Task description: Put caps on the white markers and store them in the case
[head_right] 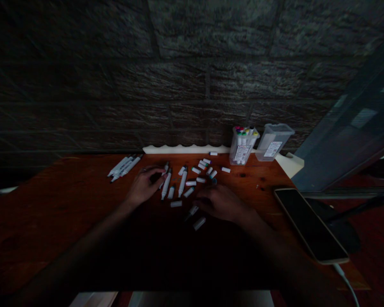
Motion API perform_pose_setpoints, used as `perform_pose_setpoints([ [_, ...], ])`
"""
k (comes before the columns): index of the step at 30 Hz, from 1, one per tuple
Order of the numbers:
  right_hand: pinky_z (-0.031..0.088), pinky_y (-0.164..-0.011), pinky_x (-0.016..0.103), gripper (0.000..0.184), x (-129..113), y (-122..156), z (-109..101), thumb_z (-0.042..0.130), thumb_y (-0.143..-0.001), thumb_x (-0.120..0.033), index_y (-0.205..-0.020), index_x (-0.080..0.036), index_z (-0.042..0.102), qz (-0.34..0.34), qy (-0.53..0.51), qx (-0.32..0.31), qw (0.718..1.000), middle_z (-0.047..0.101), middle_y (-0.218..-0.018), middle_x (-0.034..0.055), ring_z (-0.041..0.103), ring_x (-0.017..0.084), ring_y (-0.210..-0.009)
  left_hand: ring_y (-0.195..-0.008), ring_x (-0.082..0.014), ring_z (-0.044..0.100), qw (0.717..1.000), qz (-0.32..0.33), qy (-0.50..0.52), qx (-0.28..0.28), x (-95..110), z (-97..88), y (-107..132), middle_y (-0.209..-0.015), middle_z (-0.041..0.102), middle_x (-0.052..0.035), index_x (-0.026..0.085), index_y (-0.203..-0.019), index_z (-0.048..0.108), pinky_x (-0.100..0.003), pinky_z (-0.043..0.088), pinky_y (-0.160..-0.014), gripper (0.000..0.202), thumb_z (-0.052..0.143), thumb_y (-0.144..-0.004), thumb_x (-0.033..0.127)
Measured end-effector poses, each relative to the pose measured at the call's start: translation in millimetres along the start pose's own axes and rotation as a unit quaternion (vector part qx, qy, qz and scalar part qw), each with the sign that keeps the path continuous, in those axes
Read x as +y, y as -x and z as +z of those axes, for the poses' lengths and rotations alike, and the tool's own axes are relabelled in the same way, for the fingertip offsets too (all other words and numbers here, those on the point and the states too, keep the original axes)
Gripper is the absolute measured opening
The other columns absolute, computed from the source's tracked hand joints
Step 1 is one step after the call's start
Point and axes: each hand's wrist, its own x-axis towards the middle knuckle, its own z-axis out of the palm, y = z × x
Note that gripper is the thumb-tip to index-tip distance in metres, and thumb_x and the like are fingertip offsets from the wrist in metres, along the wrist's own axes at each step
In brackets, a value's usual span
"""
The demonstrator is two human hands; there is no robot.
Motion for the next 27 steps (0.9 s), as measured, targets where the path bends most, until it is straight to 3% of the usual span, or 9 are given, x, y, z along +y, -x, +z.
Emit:
perform_pose_setpoints([
  [4, 0.049, -0.081, 0.03, 0.022, 0.6, -3.7, 2.4, 0.051, -0.093, -0.029, -0.105, -0.023, 0.068, 0.013, 0.018, 0.056, 0.998, 0.071, -0.102, 0.0045, 0.066, 0.018, -0.09, -0.1, -0.0247, 0.062, 1.0, -0.008, 0.006, -0.002, 0.3, 3.4, -1.8, -0.102, 0.068, -0.009, 0.02, -0.094, 0.069, -0.043, 0.047, -0.093, 0.02, 0.059, -0.085, 0.034],
  [8, 0.048, -0.087, 0.031, 0.023, -19.6, -23.7, 6.0, 0.048, -0.094, -0.029, -0.106, -0.021, 0.066, 0.023, 0.051, 0.112, 0.992, 0.069, -0.106, 0.0059, 0.064, 0.019, -0.099, -0.101, -0.0241, 0.062, 1.0, 0.001, 0.013, -0.001, 1.8, 7.6, -2.0, -0.102, 0.068, -0.0091, 0.019, -0.095, 0.069, -0.041, 0.048, -0.094, 0.021, 0.058, -0.086, 0.034],
  [13, 0.051, -0.076, 0.036, 0.026, -47.4, -66.3, 6.8, 0.048, -0.092, -0.033, -0.105, -0.017, 0.064, 0.142, 0.153, 0.062, 0.976, 0.072, -0.097, 0.0117, 0.068, 0.027, -0.091, -0.099, -0.0228, 0.064, 0.999, -0.007, 0.033, -0.009, 2.8, 8.1, -0.8, -0.101, 0.069, -0.0087, 0.018, -0.096, 0.068, -0.039, 0.049, -0.092, 0.023, 0.054, -0.089, 0.034],
  [18, 0.052, -0.075, 0.037, 0.027, -56.9, -96.6, 14.8, 0.051, -0.088, -0.027, -0.106, -0.012, 0.063, 0.233, 0.164, 0.043, 0.958, 0.072, -0.098, 0.0184, 0.069, 0.03, -0.093, -0.095, -0.0225, 0.065, 0.999, -0.002, 0.044, -0.007, 6.1, 5.6, 1.4, -0.097, 0.071, -0.0071, 0.02, -0.095, 0.068, -0.038, 0.05, -0.087, 0.021, 0.054, -0.088, 0.033],
  [23, 0.053, -0.071, 0.035, 0.026, -51.6, -100.3, 13.1, 0.06, -0.082, -0.032, -0.098, -0.013, 0.067, 0.262, 0.126, 0.06, 0.955, 0.073, -0.093, 0.0177, 0.07, 0.03, -0.09, -0.095, -0.0218, 0.065, 0.999, 0.004, 0.051, -0.003, 9.3, 6.4, 4.4, -0.095, 0.071, -0.0055, 0.022, -0.093, 0.068, -0.037, 0.05, -0.088, 0.017, 0.055, -0.086, 0.029],
  [27, 0.052, -0.067, 0.026, 0.027, -36.2, -80.5, -7.5, 0.059, -0.082, -0.028, -0.106, -0.015, 0.065, 0.24, 0.05, 0.078, 0.966, 0.075, -0.084, 0.0078, 0.071, 0.02, -0.08, -0.099, -0.0241, 0.065, 0.999, -0.01, 0.047, 0.017, 9.6, 7.5, 5.9, -0.103, 0.07, -0.0084, 0.02, -0.103, 0.064, -0.04, 0.05, -0.091, 0.022, 0.055, -0.086, 0.03],
])
